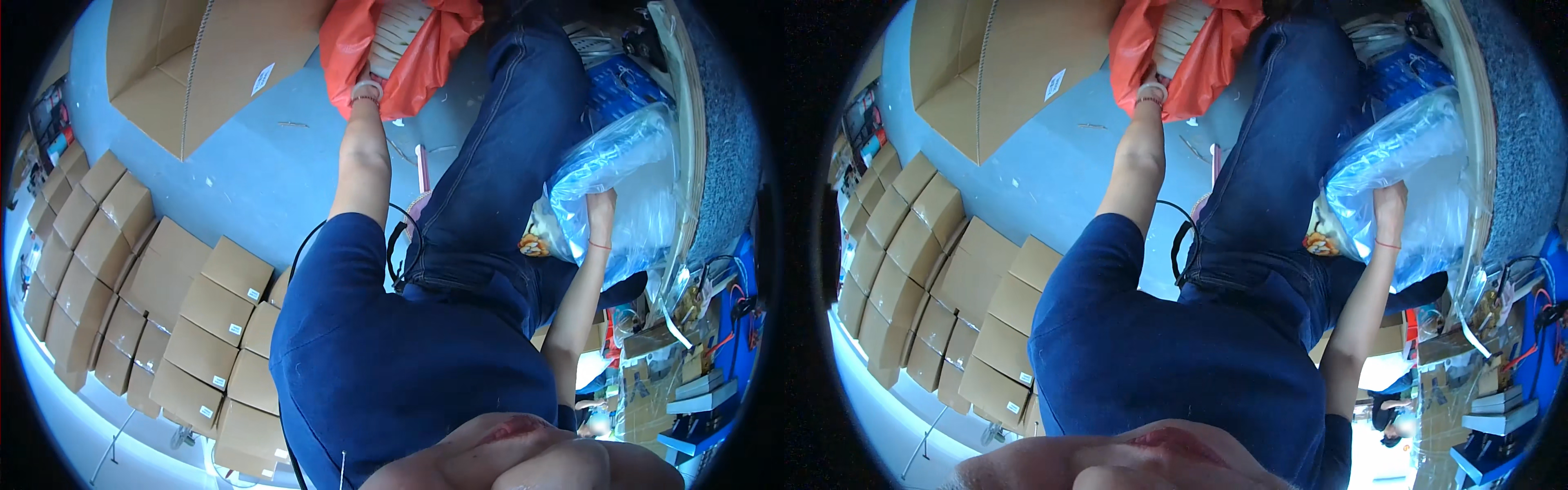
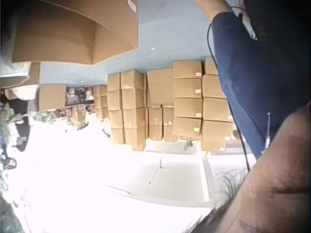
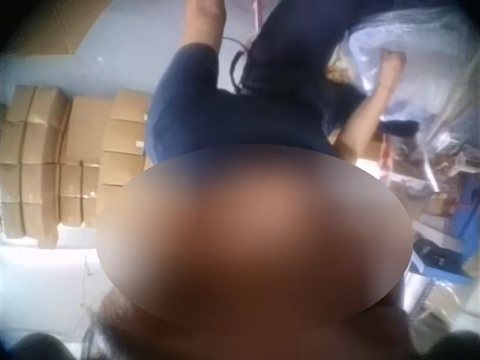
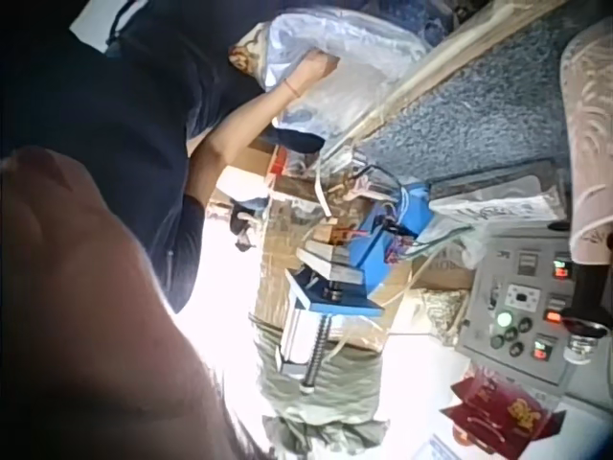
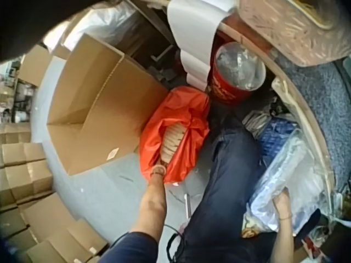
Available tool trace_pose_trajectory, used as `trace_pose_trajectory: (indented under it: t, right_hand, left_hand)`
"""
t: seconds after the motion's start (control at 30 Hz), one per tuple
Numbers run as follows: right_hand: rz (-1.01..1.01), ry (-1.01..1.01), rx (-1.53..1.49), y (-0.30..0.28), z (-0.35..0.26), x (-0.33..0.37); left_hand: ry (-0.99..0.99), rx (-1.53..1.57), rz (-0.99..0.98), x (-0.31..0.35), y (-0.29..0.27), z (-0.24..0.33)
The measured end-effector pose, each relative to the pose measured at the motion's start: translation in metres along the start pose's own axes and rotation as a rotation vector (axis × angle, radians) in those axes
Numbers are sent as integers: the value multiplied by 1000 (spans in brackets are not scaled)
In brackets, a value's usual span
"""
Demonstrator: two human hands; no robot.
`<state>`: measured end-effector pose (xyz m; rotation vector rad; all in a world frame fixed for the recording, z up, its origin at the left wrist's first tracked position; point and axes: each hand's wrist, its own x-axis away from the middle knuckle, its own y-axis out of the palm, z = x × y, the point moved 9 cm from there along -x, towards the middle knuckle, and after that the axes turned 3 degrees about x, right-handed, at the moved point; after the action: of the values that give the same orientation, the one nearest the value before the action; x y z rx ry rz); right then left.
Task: Placing items into plastic bags and sealing them using a heat sealer machine.
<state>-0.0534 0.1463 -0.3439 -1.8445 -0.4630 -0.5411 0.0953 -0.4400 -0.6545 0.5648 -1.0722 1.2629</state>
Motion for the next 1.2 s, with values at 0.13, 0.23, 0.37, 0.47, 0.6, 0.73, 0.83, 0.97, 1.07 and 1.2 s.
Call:
trace_pose_trajectory:
  t: [0.13, 0.23, 0.37, 0.47, 0.6, 0.73, 0.83, 0.97, 1.07, 1.2]
  right_hand:
    - [-46, 5, 15, 8, -7, 2]
    - [-87, 1, 87, 5, -18, 5]
    - [-7, 27, 95, -28, -37, 17]
    - [135, -55, 55, -65, -65, 42]
    - [360, -208, -36, -111, -114, 95]
    - [159, -230, -696, -111, -163, 132]
    - [127, -516, -1125, -128, -209, 154]
    - [-198, -349, -1475, -93, -215, 183]
    - [-26, -184, -1701, -85, -178, 198]
    - [218, -162, -2119, -96, -141, 203]
  left_hand:
    - [142, -314, 13, 0, -2, 15]
    - [240, -864, 65, 26, 7, 43]
    - [502, -1105, -19, 100, 8, 93]
    - [841, -844, -284, 191, 9, 130]
    - [768, -496, -701, 318, 15, 154]
    - [839, -462, -1063, 480, 28, 168]
    - [783, -578, -1361, 583, 39, 140]
    - [699, -787, -1557, 641, 48, 66]
    - [618, -717, -1463, 629, 41, 25]
    - [267, -459, -1476, 625, 13, -31]
